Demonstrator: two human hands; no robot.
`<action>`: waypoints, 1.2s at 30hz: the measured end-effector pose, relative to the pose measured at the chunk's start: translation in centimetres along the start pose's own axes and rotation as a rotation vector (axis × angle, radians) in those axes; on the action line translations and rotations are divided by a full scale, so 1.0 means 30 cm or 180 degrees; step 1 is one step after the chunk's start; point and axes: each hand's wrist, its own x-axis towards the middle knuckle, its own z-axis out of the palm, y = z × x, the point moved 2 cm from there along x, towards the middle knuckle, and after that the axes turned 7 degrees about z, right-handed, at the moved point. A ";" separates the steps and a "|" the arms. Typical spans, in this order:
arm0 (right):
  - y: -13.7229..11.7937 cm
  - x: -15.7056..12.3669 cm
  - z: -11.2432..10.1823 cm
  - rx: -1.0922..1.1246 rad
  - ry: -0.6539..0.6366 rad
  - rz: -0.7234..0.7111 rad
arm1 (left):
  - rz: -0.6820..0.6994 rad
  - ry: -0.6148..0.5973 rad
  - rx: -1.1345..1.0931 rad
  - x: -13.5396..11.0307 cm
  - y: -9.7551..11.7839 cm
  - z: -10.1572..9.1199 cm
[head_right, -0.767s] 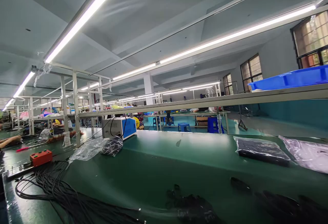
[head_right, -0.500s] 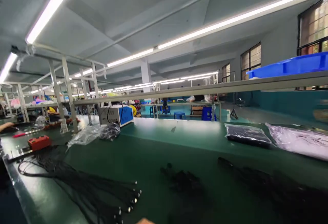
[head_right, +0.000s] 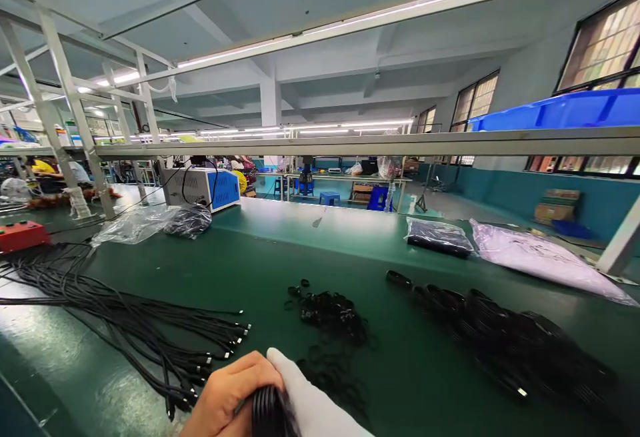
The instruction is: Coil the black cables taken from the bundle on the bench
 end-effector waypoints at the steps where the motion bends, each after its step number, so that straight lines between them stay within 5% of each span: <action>1: -0.019 0.001 0.008 0.0076 -0.0012 -0.0103 | -0.0023 -0.0005 -0.0001 0.003 0.002 -0.002; 8: -0.136 -0.005 0.039 0.0575 -0.0347 -0.0264 | -0.0403 0.0049 0.0153 0.021 -0.005 0.002; 13: -0.104 -0.003 0.062 0.1744 -0.0992 0.0089 | -0.1365 0.0268 -0.0247 0.015 -0.019 -0.009; 21: -0.050 0.037 0.069 0.2011 -0.1224 -0.0004 | -0.2230 0.0409 -0.1106 0.039 -0.052 -0.001; 29: 0.001 0.068 0.103 0.1826 -0.0998 0.0123 | -0.2562 0.0342 -0.0383 0.022 -0.102 0.048; 33: 0.017 0.065 0.099 0.1827 -0.0894 0.0246 | -0.2282 0.0129 0.0222 0.041 -0.096 0.017; 36: 0.034 0.065 0.094 0.2480 -0.0911 0.0355 | -0.2075 0.0099 0.0497 0.035 -0.060 -0.023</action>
